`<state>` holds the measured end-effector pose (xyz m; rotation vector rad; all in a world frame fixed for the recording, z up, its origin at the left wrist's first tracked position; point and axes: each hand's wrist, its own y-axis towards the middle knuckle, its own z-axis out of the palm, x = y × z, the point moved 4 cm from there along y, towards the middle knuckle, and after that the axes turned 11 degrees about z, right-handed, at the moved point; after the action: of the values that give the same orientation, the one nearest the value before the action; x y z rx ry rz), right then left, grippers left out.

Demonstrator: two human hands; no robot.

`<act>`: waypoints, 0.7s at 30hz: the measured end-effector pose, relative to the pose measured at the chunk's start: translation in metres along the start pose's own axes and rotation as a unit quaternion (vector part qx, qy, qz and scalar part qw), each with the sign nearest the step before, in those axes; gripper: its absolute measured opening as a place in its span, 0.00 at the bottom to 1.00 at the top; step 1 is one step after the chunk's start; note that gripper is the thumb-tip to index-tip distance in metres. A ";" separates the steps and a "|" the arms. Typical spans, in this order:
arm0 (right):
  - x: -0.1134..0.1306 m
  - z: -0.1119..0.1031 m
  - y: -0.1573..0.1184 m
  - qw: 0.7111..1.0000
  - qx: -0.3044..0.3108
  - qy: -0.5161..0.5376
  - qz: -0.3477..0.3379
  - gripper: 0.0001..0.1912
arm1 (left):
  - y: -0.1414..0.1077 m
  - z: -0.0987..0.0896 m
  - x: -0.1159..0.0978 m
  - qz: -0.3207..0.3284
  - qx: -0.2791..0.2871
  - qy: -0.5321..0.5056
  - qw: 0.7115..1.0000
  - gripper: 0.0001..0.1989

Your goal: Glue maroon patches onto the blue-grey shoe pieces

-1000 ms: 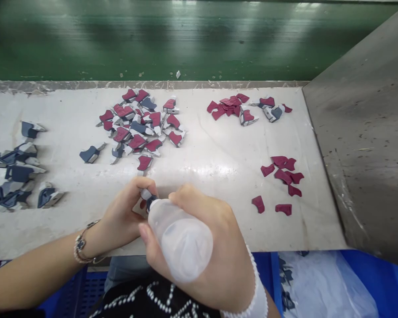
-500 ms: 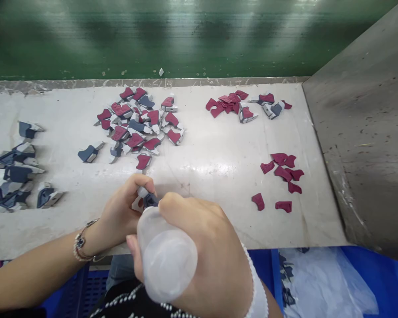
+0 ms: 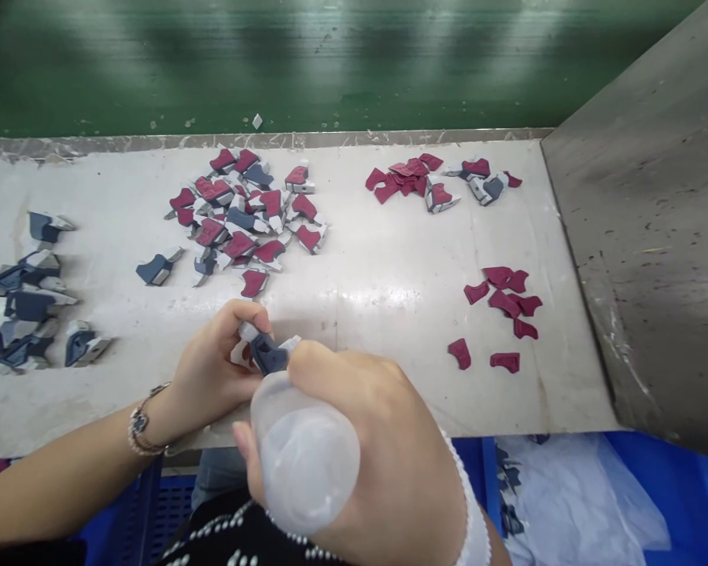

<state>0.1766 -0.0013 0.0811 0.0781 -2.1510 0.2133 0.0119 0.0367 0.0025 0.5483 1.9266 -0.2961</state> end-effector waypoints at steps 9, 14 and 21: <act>-0.002 -0.008 0.000 1.000 0.003 -0.005 0.017 0.10 | 0.004 0.000 -0.006 0.019 0.001 0.022 1.000 0.20; -0.003 -0.014 0.000 0.999 -0.011 -0.002 0.039 0.08 | 0.004 0.003 -0.006 0.027 0.018 0.012 0.999 0.21; -0.002 -0.010 0.002 0.999 -0.021 -0.001 0.042 0.07 | 0.003 0.004 -0.005 0.031 0.025 -0.003 0.999 0.20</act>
<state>0.1858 0.0022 0.0851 -0.0351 -2.1617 0.2169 0.0184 0.0367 0.0056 0.6394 1.8967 -0.3063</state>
